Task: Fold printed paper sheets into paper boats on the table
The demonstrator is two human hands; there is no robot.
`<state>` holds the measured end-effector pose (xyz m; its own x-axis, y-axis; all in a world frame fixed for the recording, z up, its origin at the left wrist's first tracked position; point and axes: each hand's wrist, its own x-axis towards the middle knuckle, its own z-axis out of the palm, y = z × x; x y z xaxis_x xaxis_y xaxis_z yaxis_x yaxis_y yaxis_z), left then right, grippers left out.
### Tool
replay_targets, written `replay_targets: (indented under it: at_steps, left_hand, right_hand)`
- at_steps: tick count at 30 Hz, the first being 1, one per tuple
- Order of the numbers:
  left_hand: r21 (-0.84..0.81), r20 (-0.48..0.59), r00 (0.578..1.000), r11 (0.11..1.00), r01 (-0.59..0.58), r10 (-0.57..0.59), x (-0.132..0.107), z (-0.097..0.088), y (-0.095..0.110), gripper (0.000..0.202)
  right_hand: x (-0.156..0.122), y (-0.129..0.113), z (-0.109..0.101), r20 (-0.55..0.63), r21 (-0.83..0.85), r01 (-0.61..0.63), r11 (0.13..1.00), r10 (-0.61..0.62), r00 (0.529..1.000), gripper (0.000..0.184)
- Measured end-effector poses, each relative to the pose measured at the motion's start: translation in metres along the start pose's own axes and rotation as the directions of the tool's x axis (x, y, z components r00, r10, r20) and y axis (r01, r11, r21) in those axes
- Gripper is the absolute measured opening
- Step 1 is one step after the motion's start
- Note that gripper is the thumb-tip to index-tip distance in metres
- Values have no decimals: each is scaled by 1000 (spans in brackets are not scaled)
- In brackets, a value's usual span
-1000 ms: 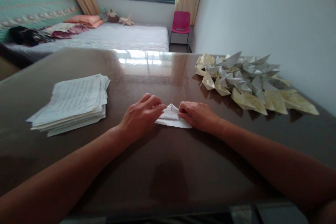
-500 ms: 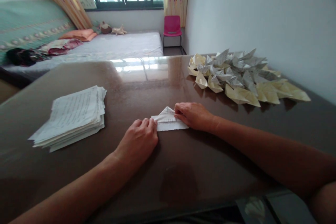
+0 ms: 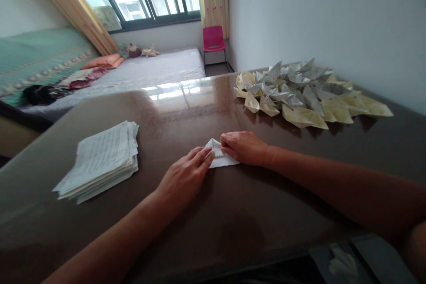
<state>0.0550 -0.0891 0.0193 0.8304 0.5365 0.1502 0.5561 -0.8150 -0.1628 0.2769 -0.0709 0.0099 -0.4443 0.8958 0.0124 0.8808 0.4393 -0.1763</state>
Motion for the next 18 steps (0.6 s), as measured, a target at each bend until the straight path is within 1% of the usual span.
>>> replay_targets:
  at_steps: [1,3,5,7,8,9,11,14,16,18]
  left_hand:
    - [-2,0,999,999,-32,32,1,6,1,41]
    - [-5,15,999,999,-49,49,3,15,3,41]
    - [-15,26,999,999,-37,37,4,17,3,41]
    - [-22,29,999,999,-31,32,4,16,3,42]
    - [-20,28,999,999,-35,36,3,15,2,42]
    - [-17,27,999,999,-41,42,3,14,2,42]
    - [-15,27,998,999,-49,49,3,14,1,41]
    - [-39,3,1000,999,-15,15,2,14,1,37]
    - [-61,-10,1000,998,21,-21,3,15,1,35]
    - [-67,-10,999,997,42,-42,3,14,1,34]
  right_hand:
    - [-1,0,-1,-10,-11,3,1000,-3,1000,18]
    - [-3,-3,-2,-59,-75,33,997,-37,998,17]
    - [-9,-8,-5,-102,-182,122,976,-142,985,17]
    - [-16,-15,-7,-87,-274,211,938,-243,966,19]
    - [-20,-18,-7,-61,-300,231,926,-260,964,21]
    - [-24,-21,-9,-33,-319,227,920,-250,968,22]
    - [-30,-25,-12,23,-344,188,920,-192,981,24]
    - [-32,-23,-22,114,-337,182,924,-151,982,21]
    - [-27,-16,-28,110,-301,175,938,-148,983,18]
    - [-20,-6,-27,45,-252,152,956,-145,988,18]
